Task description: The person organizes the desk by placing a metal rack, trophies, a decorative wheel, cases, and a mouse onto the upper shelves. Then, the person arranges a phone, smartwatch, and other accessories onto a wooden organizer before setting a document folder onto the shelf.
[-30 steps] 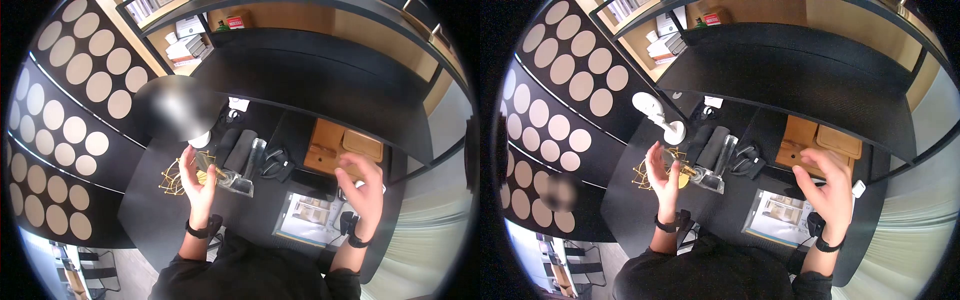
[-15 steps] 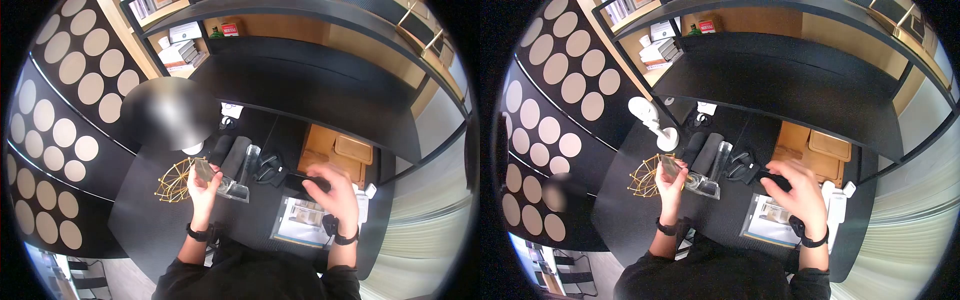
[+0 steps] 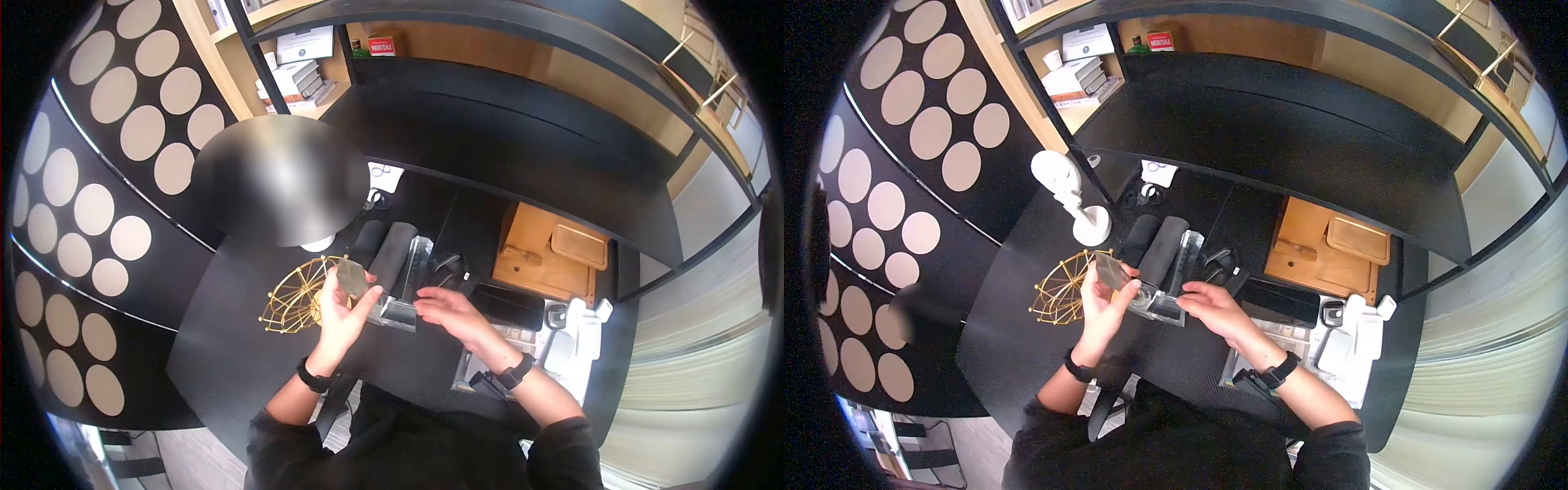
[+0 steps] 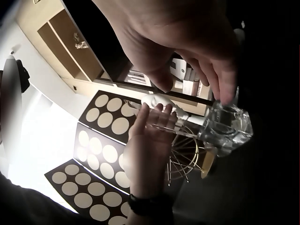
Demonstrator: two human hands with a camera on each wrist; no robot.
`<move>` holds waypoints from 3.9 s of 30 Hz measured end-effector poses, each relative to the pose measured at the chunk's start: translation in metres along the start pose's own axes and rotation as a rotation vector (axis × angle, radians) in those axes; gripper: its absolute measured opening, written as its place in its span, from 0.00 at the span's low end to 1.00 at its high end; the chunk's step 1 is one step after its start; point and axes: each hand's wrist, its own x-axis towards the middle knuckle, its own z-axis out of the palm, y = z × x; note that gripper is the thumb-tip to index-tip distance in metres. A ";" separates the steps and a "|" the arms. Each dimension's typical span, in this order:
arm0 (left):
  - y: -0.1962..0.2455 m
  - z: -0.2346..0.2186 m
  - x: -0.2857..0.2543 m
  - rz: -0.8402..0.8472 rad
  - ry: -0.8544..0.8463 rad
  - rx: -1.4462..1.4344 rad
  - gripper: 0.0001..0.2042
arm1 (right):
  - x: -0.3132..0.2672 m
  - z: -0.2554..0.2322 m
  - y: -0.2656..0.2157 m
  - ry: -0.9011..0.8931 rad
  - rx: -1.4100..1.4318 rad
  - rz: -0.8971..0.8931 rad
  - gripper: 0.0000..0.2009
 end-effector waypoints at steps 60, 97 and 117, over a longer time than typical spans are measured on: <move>-0.017 -0.004 -0.002 -0.018 -0.157 -0.216 0.22 | -0.004 -0.002 0.016 0.202 -0.210 -0.459 0.24; -0.012 -0.001 -0.005 0.055 -0.164 -0.205 0.17 | -0.035 0.065 -0.061 0.722 -0.093 -0.972 0.10; -0.011 -0.003 -0.005 0.016 -0.171 -0.222 0.19 | -0.092 -0.040 -0.500 0.804 -0.410 -1.267 0.10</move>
